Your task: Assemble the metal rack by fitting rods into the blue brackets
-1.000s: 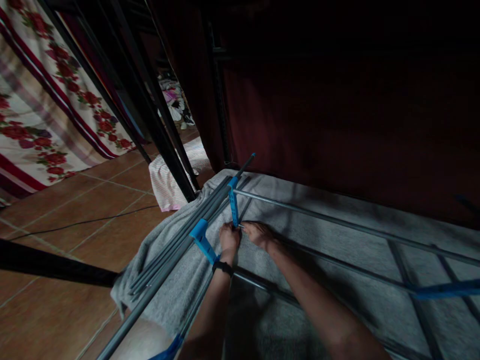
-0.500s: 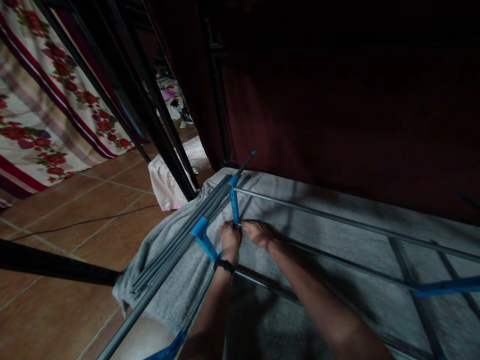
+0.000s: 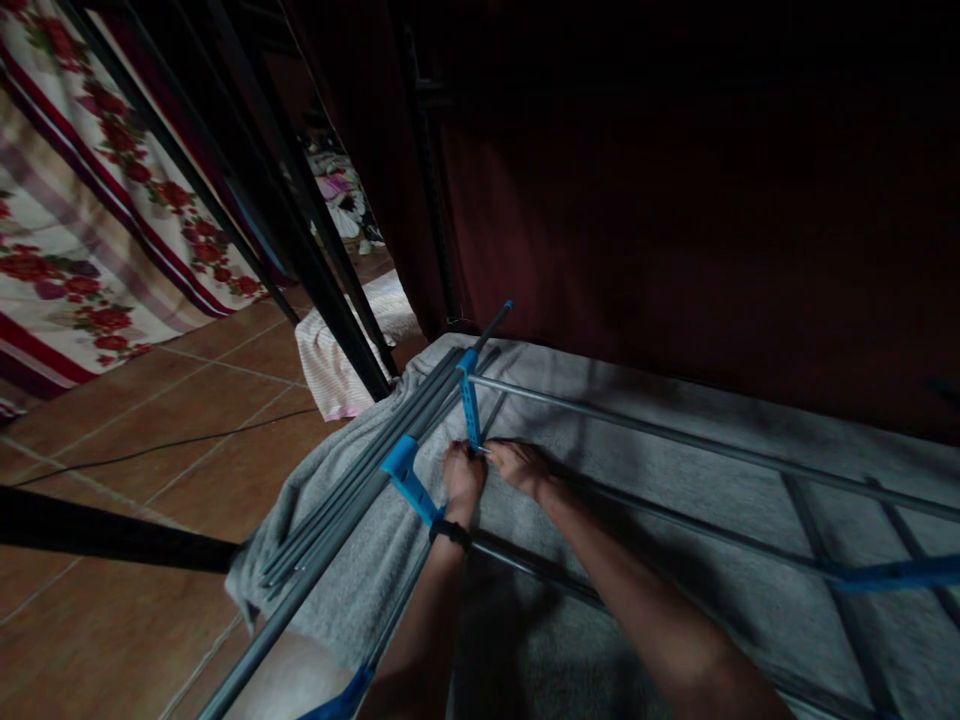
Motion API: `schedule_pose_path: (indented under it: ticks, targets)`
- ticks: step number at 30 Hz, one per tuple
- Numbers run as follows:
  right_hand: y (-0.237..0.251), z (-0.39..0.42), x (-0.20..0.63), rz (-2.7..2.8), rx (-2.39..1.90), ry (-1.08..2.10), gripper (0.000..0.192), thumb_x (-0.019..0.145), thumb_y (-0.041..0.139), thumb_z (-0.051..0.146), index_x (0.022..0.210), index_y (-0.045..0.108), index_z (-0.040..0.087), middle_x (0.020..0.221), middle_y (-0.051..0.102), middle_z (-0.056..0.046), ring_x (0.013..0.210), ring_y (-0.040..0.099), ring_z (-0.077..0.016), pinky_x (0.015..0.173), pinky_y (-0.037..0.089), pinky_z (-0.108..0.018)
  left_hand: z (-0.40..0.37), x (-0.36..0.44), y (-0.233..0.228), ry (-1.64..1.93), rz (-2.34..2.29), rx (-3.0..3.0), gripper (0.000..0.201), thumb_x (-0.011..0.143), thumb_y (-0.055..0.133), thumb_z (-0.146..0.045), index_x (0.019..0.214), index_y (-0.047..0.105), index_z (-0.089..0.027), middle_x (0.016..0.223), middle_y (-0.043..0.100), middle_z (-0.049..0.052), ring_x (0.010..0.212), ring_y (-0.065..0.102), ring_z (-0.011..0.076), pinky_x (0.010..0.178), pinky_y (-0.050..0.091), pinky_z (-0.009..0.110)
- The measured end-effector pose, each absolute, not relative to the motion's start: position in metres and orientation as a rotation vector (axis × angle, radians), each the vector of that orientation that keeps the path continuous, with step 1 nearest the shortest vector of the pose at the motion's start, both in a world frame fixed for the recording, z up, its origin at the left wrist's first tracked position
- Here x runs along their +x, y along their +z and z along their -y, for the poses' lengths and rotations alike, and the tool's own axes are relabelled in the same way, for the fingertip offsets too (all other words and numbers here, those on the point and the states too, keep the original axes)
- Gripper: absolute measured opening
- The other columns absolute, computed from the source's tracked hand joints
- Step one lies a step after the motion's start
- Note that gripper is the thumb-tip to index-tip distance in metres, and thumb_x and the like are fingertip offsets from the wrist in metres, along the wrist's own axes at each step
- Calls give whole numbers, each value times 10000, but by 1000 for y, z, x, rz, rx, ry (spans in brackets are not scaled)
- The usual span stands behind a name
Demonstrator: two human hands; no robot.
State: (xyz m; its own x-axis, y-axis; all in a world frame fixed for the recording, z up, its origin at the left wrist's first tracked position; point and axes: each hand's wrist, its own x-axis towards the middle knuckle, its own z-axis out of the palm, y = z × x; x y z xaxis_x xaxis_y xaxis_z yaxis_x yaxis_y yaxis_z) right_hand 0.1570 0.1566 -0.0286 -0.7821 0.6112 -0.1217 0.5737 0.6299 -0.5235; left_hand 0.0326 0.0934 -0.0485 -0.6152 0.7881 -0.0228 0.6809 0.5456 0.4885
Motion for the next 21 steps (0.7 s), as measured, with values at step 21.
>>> schedule_pose_path:
  ticks: [21]
  targets:
    - [-10,-139,153,2760,-1130,690,378,1037,399,342,1316,615,206,1260,696,-89,1177,613,-219,1021,453,-333,-98,38,-52,712,-2569,1345,276,844,477,-79,992,711,-78,1042,700,201,1023,669,276,906,510,351]
